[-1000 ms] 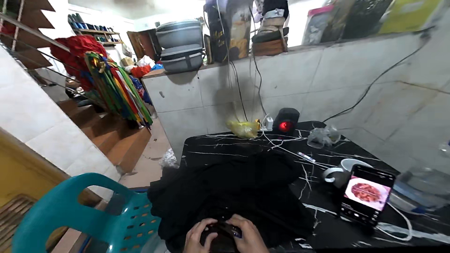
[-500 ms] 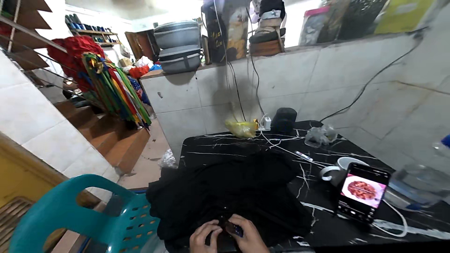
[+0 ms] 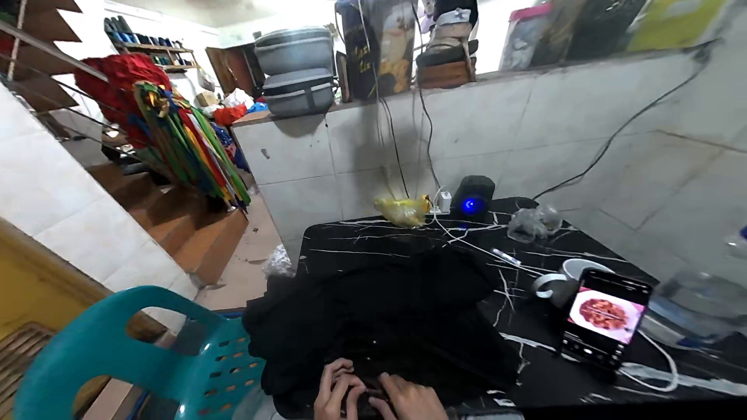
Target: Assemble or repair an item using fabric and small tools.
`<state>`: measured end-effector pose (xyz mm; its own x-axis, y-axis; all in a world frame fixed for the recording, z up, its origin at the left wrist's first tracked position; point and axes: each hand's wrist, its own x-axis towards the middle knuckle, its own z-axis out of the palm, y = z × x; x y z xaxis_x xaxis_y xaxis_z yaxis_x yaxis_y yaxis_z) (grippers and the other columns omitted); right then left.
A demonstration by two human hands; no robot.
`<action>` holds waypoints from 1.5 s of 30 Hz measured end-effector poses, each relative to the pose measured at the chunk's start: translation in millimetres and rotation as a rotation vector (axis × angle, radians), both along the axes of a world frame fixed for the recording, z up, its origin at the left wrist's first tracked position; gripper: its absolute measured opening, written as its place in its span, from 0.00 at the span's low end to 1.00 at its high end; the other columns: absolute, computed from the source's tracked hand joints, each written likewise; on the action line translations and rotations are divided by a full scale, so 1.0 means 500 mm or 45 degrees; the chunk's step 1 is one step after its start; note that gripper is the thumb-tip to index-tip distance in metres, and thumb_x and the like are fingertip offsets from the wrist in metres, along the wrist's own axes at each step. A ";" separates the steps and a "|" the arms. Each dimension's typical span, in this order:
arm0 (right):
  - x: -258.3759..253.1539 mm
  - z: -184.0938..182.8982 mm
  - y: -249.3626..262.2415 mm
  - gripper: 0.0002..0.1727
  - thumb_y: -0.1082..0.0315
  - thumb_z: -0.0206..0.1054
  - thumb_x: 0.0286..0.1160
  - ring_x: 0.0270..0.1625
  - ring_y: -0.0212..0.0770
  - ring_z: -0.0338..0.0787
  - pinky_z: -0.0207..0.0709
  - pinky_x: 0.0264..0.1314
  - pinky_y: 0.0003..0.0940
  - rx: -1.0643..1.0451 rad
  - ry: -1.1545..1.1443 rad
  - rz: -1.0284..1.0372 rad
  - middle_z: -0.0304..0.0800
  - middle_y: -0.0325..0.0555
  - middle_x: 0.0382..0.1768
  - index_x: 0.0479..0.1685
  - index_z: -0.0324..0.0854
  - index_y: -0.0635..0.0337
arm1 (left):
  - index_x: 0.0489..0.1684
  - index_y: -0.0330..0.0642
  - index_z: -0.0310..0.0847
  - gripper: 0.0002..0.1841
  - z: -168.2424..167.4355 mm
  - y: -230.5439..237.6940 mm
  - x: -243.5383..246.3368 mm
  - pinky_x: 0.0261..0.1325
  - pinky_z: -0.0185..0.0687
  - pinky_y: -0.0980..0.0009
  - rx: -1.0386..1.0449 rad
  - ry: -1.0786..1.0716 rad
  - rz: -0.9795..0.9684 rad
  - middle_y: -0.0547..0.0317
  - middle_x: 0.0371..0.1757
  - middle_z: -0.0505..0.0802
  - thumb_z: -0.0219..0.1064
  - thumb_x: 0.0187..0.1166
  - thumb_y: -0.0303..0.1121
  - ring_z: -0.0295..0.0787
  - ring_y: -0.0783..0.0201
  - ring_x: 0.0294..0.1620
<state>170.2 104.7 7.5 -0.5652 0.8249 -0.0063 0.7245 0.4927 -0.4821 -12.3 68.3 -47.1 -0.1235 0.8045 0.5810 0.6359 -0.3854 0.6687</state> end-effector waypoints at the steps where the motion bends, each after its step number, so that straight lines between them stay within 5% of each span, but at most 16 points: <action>1: -0.008 -0.007 -0.003 0.25 0.48 0.55 0.90 0.39 0.61 0.95 0.86 0.41 0.60 0.015 0.000 -0.030 0.94 0.59 0.40 0.55 0.87 0.62 | 0.33 0.37 0.90 0.06 -0.002 0.000 0.001 0.71 0.81 0.78 0.017 -0.007 -0.004 0.44 0.60 0.88 0.72 0.77 0.30 0.85 0.68 0.65; 3: -0.019 -0.016 -0.007 0.26 0.48 0.53 0.90 0.36 0.60 0.95 0.87 0.37 0.58 0.128 0.051 -0.163 0.94 0.57 0.37 0.51 0.89 0.61 | 0.33 0.41 0.91 0.07 0.003 -0.008 -0.006 0.67 0.82 0.79 -0.008 0.006 -0.046 0.47 0.58 0.87 0.72 0.78 0.33 0.84 0.69 0.62; 8: -0.003 -0.008 0.011 0.26 0.45 0.66 0.81 0.35 0.54 0.95 0.86 0.35 0.56 0.157 0.278 -0.406 0.96 0.52 0.39 0.54 0.90 0.61 | 0.34 0.37 0.95 0.15 0.064 -0.037 -0.070 0.62 0.87 0.58 -0.557 0.129 -0.560 0.51 0.44 0.97 0.74 0.79 0.41 0.93 0.58 0.51; 11: 0.003 -0.013 0.032 0.16 0.62 0.74 0.68 0.40 0.52 0.94 0.86 0.40 0.56 0.027 0.435 -0.348 0.95 0.51 0.43 0.51 0.91 0.60 | 0.43 0.37 0.93 0.12 0.076 -0.028 -0.069 0.42 0.88 0.69 -0.454 0.114 -0.278 0.55 0.35 0.94 0.78 0.74 0.38 0.90 0.66 0.33; 13: -0.002 -0.019 0.044 0.15 0.65 0.74 0.69 0.48 0.51 0.95 0.86 0.51 0.56 -0.102 0.494 -0.268 0.95 0.50 0.48 0.53 0.91 0.58 | 0.51 0.39 0.93 0.16 0.072 -0.007 -0.049 0.35 0.84 0.70 -0.429 0.114 -0.042 0.57 0.30 0.92 0.77 0.75 0.42 0.85 0.67 0.27; 16: -0.015 -0.030 0.052 0.16 0.58 0.73 0.75 0.54 0.49 0.94 0.85 0.59 0.54 -0.197 0.490 -0.172 0.95 0.49 0.52 0.55 0.92 0.56 | 0.55 0.45 0.94 0.14 0.074 0.011 -0.008 0.54 0.87 0.54 -0.617 0.152 0.147 0.50 0.45 0.95 0.72 0.78 0.39 0.92 0.53 0.45; 19: -0.013 -0.017 0.037 0.19 0.56 0.71 0.76 0.48 0.51 0.94 0.86 0.50 0.55 -0.113 0.442 -0.209 0.93 0.51 0.50 0.57 0.90 0.58 | 0.39 0.43 0.96 0.05 0.060 0.009 -0.001 0.54 0.90 0.65 -0.381 0.020 0.183 0.50 0.49 0.95 0.75 0.73 0.30 0.94 0.61 0.50; 22: -0.001 -0.004 0.011 0.26 0.44 0.67 0.80 0.41 0.51 0.94 0.85 0.41 0.55 -0.012 0.381 -0.259 0.94 0.51 0.47 0.59 0.88 0.59 | 0.36 0.41 0.94 0.02 0.051 0.000 -0.035 0.47 0.89 0.77 -0.217 -0.052 0.091 0.57 0.46 0.96 0.75 0.73 0.28 0.93 0.72 0.46; 25: -0.010 0.011 -0.010 0.27 0.46 0.63 0.84 0.45 0.59 0.96 0.86 0.47 0.62 -0.095 0.190 -0.194 0.95 0.57 0.47 0.61 0.86 0.62 | 0.37 0.39 0.93 0.04 0.053 -0.010 -0.052 0.45 0.87 0.79 -0.243 -0.102 0.001 0.56 0.46 0.95 0.75 0.74 0.29 0.91 0.73 0.45; 28: -0.033 0.009 -0.018 0.27 0.48 0.63 0.84 0.47 0.62 0.95 0.84 0.50 0.63 -0.190 0.157 -0.273 0.95 0.59 0.47 0.64 0.85 0.63 | 0.35 0.39 0.94 0.06 0.063 -0.018 -0.057 0.44 0.87 0.75 -0.371 -0.044 -0.091 0.57 0.43 0.96 0.77 0.73 0.33 0.91 0.72 0.39; 31: -0.043 -0.009 -0.006 0.21 0.56 0.71 0.74 0.38 0.56 0.95 0.86 0.38 0.58 -0.022 0.327 -0.411 0.93 0.56 0.49 0.59 0.88 0.61 | 0.29 0.37 0.93 0.14 0.080 -0.024 -0.080 0.42 0.86 0.65 -0.602 0.103 -0.448 0.54 0.36 0.95 0.80 0.72 0.40 0.90 0.64 0.35; 34: -0.036 -0.016 0.020 0.19 0.54 0.71 0.76 0.46 0.53 0.94 0.87 0.46 0.55 -0.138 0.331 -0.277 0.90 0.53 0.58 0.56 0.91 0.57 | 0.43 0.40 0.94 0.10 0.094 -0.021 -0.086 0.50 0.88 0.67 -0.565 0.103 -0.364 0.56 0.44 0.96 0.76 0.76 0.38 0.92 0.65 0.43; 36: -0.032 -0.018 0.032 0.14 0.63 0.70 0.75 0.55 0.53 0.93 0.85 0.58 0.57 -0.279 0.337 -0.072 0.91 0.53 0.57 0.55 0.92 0.57 | 0.61 0.38 0.90 0.13 0.097 -0.005 -0.097 0.68 0.87 0.62 -0.425 0.085 -0.144 0.54 0.56 0.95 0.64 0.84 0.27 0.92 0.62 0.58; 39: -0.024 -0.035 0.045 0.14 0.69 0.68 0.74 0.56 0.52 0.92 0.84 0.61 0.57 -0.297 0.377 0.067 0.92 0.52 0.53 0.55 0.93 0.56 | 0.74 0.33 0.80 0.21 0.098 0.023 -0.126 0.79 0.81 0.61 -0.283 0.068 -0.063 0.52 0.69 0.91 0.50 0.86 0.20 0.88 0.62 0.71; 43: -0.024 -0.026 0.064 0.20 0.72 0.66 0.72 0.58 0.55 0.93 0.82 0.63 0.61 -0.398 0.264 0.088 0.95 0.53 0.53 0.63 0.90 0.53 | 0.65 0.41 0.86 0.20 0.106 0.039 -0.142 0.77 0.82 0.66 -0.298 0.125 -0.043 0.61 0.67 0.92 0.49 0.86 0.19 0.88 0.69 0.70; 45: -0.040 -0.011 0.065 0.20 0.65 0.65 0.77 0.58 0.57 0.93 0.81 0.63 0.63 -0.475 0.174 0.026 0.95 0.54 0.52 0.67 0.88 0.50 | 0.58 0.42 0.88 0.16 0.105 0.047 -0.146 0.75 0.83 0.68 -0.286 0.130 -0.057 0.62 0.65 0.93 0.54 0.85 0.21 0.89 0.69 0.68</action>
